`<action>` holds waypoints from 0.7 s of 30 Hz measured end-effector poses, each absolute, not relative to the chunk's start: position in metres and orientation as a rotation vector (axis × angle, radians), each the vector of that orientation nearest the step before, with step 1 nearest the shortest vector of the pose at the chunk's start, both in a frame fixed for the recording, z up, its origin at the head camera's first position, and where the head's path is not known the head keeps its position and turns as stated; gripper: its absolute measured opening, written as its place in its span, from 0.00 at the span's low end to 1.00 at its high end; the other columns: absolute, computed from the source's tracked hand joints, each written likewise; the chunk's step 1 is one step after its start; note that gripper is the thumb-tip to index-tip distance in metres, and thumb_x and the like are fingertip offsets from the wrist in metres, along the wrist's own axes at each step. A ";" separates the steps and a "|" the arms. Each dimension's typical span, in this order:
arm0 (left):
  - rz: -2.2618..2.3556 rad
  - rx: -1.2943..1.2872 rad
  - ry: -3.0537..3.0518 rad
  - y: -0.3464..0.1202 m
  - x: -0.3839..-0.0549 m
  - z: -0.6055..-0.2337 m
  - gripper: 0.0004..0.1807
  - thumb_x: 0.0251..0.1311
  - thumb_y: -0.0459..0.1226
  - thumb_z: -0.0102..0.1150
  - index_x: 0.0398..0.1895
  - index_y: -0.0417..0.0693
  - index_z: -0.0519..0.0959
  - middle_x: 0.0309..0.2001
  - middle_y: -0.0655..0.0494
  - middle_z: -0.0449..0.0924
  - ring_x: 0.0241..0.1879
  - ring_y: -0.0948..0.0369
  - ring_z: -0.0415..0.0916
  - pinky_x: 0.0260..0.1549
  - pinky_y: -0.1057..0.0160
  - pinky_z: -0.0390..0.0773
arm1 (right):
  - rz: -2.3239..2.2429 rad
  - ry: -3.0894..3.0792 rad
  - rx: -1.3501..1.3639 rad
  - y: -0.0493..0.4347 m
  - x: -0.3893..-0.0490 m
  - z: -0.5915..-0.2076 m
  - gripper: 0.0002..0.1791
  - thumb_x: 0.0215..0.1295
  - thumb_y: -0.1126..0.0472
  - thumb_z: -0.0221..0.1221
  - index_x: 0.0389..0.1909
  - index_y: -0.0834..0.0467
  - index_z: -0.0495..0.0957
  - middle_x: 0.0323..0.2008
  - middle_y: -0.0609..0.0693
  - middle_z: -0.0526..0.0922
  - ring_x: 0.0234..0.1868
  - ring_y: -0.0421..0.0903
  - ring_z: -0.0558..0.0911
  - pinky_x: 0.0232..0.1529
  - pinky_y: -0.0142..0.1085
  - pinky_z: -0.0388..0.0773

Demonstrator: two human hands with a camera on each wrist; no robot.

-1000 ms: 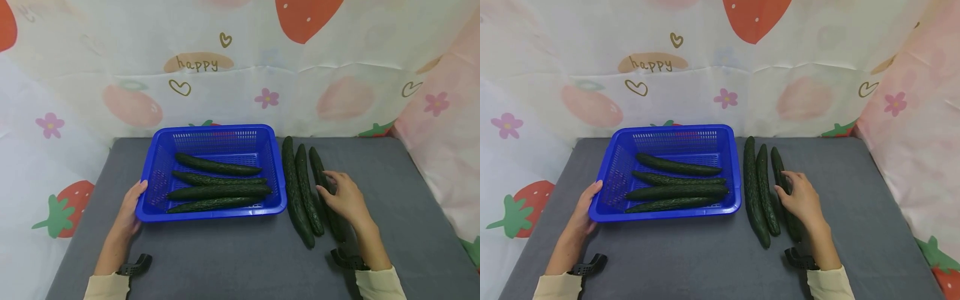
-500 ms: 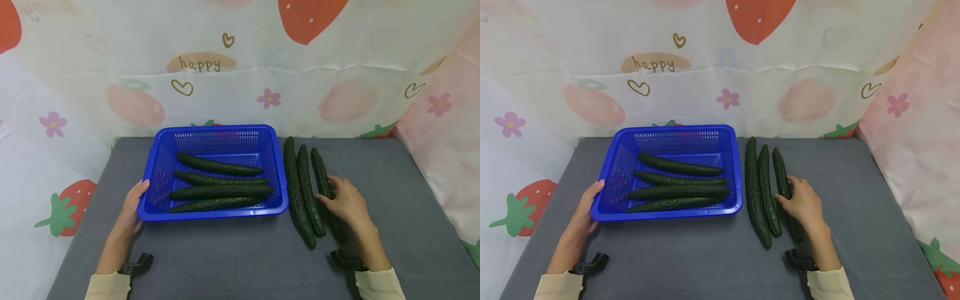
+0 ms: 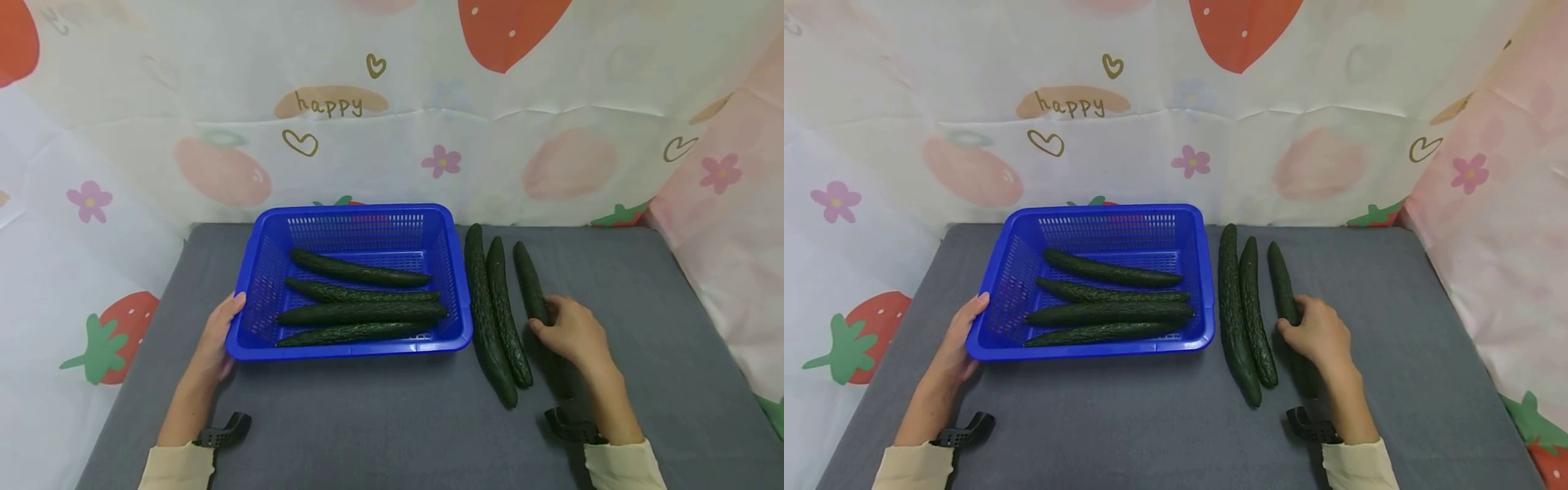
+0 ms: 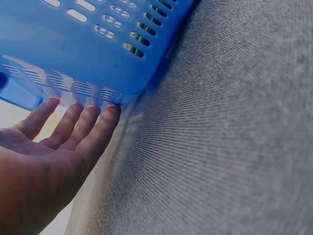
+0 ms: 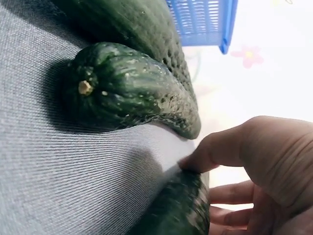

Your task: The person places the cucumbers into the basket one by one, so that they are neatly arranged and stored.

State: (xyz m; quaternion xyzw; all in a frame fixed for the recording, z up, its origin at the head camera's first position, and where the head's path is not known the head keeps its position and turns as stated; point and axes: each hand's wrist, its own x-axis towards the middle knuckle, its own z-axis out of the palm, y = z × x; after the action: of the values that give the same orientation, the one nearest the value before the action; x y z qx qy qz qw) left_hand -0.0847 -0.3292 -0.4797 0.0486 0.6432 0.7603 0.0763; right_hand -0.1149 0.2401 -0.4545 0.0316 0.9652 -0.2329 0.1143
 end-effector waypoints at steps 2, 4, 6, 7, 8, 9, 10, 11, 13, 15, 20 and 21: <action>2.276 0.131 1.929 -0.329 -0.085 -0.479 0.19 0.87 0.47 0.34 0.72 0.55 0.65 0.58 0.63 0.82 0.54 0.68 0.84 0.51 0.66 0.86 | -0.679 2.832 0.114 0.241 -0.114 -0.454 0.37 0.73 0.51 0.61 0.73 0.70 0.68 0.64 0.74 0.78 0.56 0.71 0.82 0.48 0.64 0.79; 2.265 0.117 1.938 -0.328 -0.085 -0.479 0.19 0.87 0.47 0.34 0.72 0.57 0.64 0.58 0.63 0.82 0.54 0.68 0.83 0.51 0.66 0.86 | -0.665 2.842 0.128 0.241 -0.114 -0.454 0.36 0.73 0.51 0.60 0.73 0.71 0.68 0.64 0.74 0.79 0.55 0.71 0.83 0.47 0.63 0.79; 2.268 0.081 1.944 -0.328 -0.085 -0.479 0.18 0.86 0.47 0.35 0.70 0.59 0.65 0.57 0.64 0.82 0.53 0.69 0.83 0.50 0.66 0.86 | -0.652 2.856 0.138 0.241 -0.114 -0.454 0.36 0.73 0.50 0.60 0.72 0.70 0.69 0.62 0.73 0.80 0.53 0.70 0.83 0.45 0.62 0.80; 2.270 0.068 1.948 -0.328 -0.085 -0.479 0.17 0.86 0.47 0.35 0.70 0.59 0.66 0.56 0.65 0.83 0.53 0.69 0.84 0.50 0.67 0.86 | -0.644 2.863 0.142 0.241 -0.114 -0.454 0.36 0.74 0.50 0.60 0.72 0.70 0.69 0.60 0.73 0.81 0.53 0.69 0.84 0.44 0.62 0.80; 2.273 0.054 1.949 -0.327 -0.085 -0.479 0.17 0.86 0.47 0.35 0.69 0.60 0.67 0.55 0.65 0.83 0.52 0.69 0.84 0.49 0.67 0.86 | -0.637 2.869 0.144 0.240 -0.114 -0.454 0.35 0.74 0.50 0.61 0.72 0.70 0.70 0.59 0.73 0.82 0.52 0.69 0.84 0.44 0.61 0.80; 2.275 0.042 1.953 -0.327 -0.085 -0.479 0.16 0.86 0.48 0.35 0.68 0.60 0.67 0.55 0.66 0.84 0.52 0.69 0.84 0.49 0.67 0.86 | -0.629 2.877 0.145 0.240 -0.114 -0.454 0.35 0.74 0.49 0.61 0.71 0.69 0.70 0.58 0.72 0.83 0.51 0.69 0.84 0.43 0.61 0.80; 2.275 0.032 1.958 -0.326 -0.085 -0.479 0.16 0.86 0.48 0.36 0.68 0.61 0.68 0.54 0.66 0.84 0.51 0.69 0.84 0.48 0.67 0.86 | -0.618 2.885 0.144 0.240 -0.114 -0.453 0.35 0.74 0.50 0.61 0.71 0.69 0.71 0.57 0.72 0.83 0.51 0.68 0.84 0.42 0.61 0.80; 2.282 0.020 1.955 -0.326 -0.086 -0.479 0.16 0.86 0.48 0.36 0.67 0.61 0.69 0.53 0.66 0.85 0.51 0.69 0.84 0.48 0.67 0.85 | -0.606 2.894 0.140 0.240 -0.113 -0.453 0.34 0.74 0.50 0.61 0.71 0.69 0.71 0.56 0.72 0.83 0.50 0.68 0.85 0.42 0.61 0.81; 2.274 0.027 1.964 -0.326 -0.086 -0.480 0.16 0.86 0.47 0.36 0.67 0.60 0.68 0.53 0.66 0.85 0.51 0.69 0.84 0.48 0.67 0.85 | -0.579 2.905 0.138 0.240 -0.113 -0.451 0.33 0.74 0.51 0.60 0.70 0.70 0.71 0.57 0.73 0.83 0.49 0.69 0.85 0.41 0.61 0.81; 2.267 0.027 1.972 -0.326 -0.085 -0.480 0.17 0.86 0.48 0.35 0.68 0.59 0.68 0.54 0.65 0.84 0.51 0.68 0.83 0.48 0.67 0.85 | -0.551 2.914 0.141 0.240 -0.113 -0.450 0.33 0.74 0.52 0.59 0.70 0.70 0.72 0.59 0.73 0.82 0.49 0.70 0.85 0.39 0.61 0.82; 2.252 0.042 1.985 -0.327 -0.084 -0.480 0.18 0.86 0.48 0.35 0.69 0.58 0.66 0.55 0.65 0.83 0.52 0.68 0.83 0.49 0.67 0.85 | -0.516 2.924 0.144 0.239 -0.112 -0.449 0.32 0.74 0.52 0.58 0.69 0.70 0.73 0.61 0.75 0.80 0.48 0.71 0.85 0.36 0.60 0.82; 2.251 0.048 1.985 -0.328 -0.084 -0.480 0.18 0.86 0.48 0.35 0.70 0.58 0.66 0.55 0.64 0.83 0.51 0.68 0.83 0.49 0.67 0.85 | -0.519 2.924 0.130 0.239 -0.111 -0.448 0.32 0.75 0.52 0.59 0.69 0.71 0.73 0.62 0.75 0.80 0.49 0.72 0.85 0.37 0.60 0.82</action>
State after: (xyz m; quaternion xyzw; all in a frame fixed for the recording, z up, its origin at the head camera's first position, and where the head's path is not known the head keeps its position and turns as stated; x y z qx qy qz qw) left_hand -0.0838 -0.3276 -0.4804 0.0158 0.6596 0.7482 0.0698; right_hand -0.1112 0.2394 -0.4484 0.0437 0.9801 -0.1741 0.0844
